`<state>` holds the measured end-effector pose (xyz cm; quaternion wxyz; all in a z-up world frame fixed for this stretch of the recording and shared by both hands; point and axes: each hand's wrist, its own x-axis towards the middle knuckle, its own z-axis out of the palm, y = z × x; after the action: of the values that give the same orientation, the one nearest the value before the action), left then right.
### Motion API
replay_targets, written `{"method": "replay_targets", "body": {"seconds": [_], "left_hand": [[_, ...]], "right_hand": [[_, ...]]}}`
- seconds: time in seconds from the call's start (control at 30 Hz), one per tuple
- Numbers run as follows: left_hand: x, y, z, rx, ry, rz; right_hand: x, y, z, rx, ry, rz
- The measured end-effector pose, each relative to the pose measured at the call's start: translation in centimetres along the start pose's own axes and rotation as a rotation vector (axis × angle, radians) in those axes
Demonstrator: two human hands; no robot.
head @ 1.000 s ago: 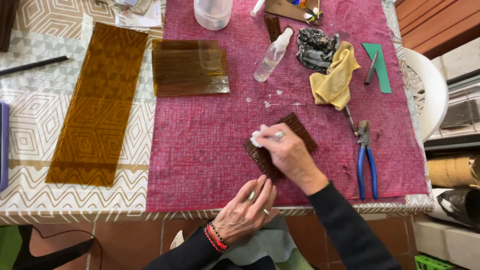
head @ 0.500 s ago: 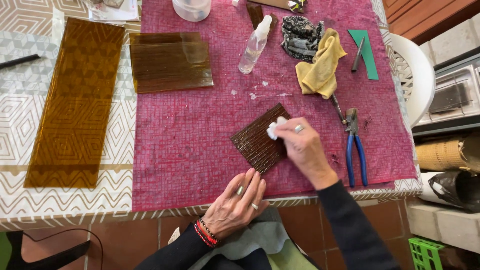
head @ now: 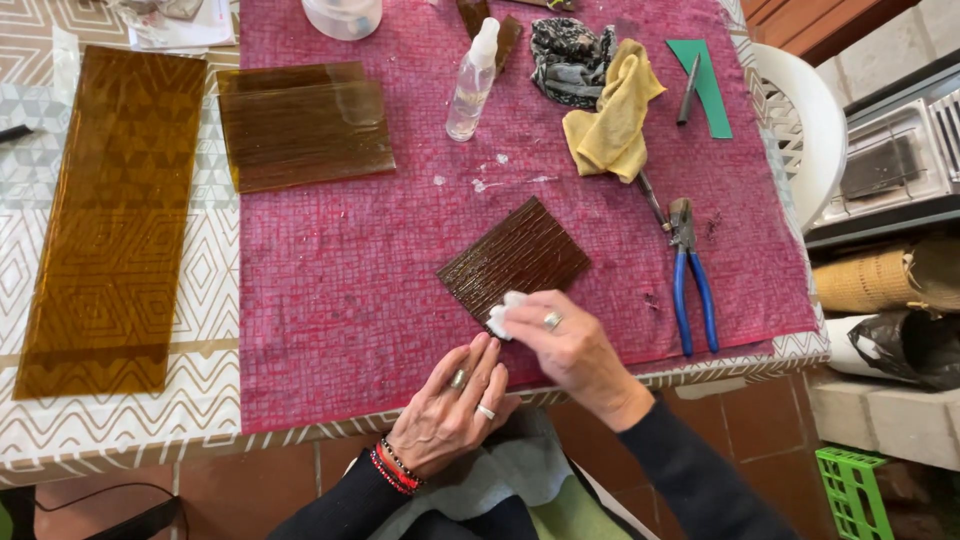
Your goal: Cleaning and wiping down rectangular pieces of textured brown glass using a spray bottle and cloth.
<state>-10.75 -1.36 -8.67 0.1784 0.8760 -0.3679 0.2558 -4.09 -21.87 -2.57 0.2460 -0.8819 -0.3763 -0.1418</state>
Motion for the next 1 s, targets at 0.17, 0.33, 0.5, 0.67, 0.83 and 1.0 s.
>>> {"method": "replay_targets", "body": {"seconds": [0.17,0.33,0.5,0.67,0.83,1.0], "left_hand": [[-0.2,0.3,0.1,0.014,0.016,0.005],[0.1,0.2,0.3,0.014,0.020,0.017],[0.3,0.1,0.0,-0.030,0.015,0.011],[0.3,0.1,0.2,-0.071,0.041,-0.021],[0.1,0.4,0.5,-0.154,0.105,-0.132],[0.1,0.5,0.6,-0.152,0.139,-0.173]], "right_hand": [[-1.5,4.7,-1.7,-0.145,0.063,0.175],[-0.4,-0.9,-0.6,-0.088,0.029,0.015],[-2.6,5.6,-2.4,-0.284,0.075,0.222],[-1.7,5.4,-3.5,-0.336,0.166,0.305],[-0.9,0.5,-0.3,-0.201,0.133,0.237],[-0.1,-2.4,-1.2,-0.072,0.023,-0.068]]}}
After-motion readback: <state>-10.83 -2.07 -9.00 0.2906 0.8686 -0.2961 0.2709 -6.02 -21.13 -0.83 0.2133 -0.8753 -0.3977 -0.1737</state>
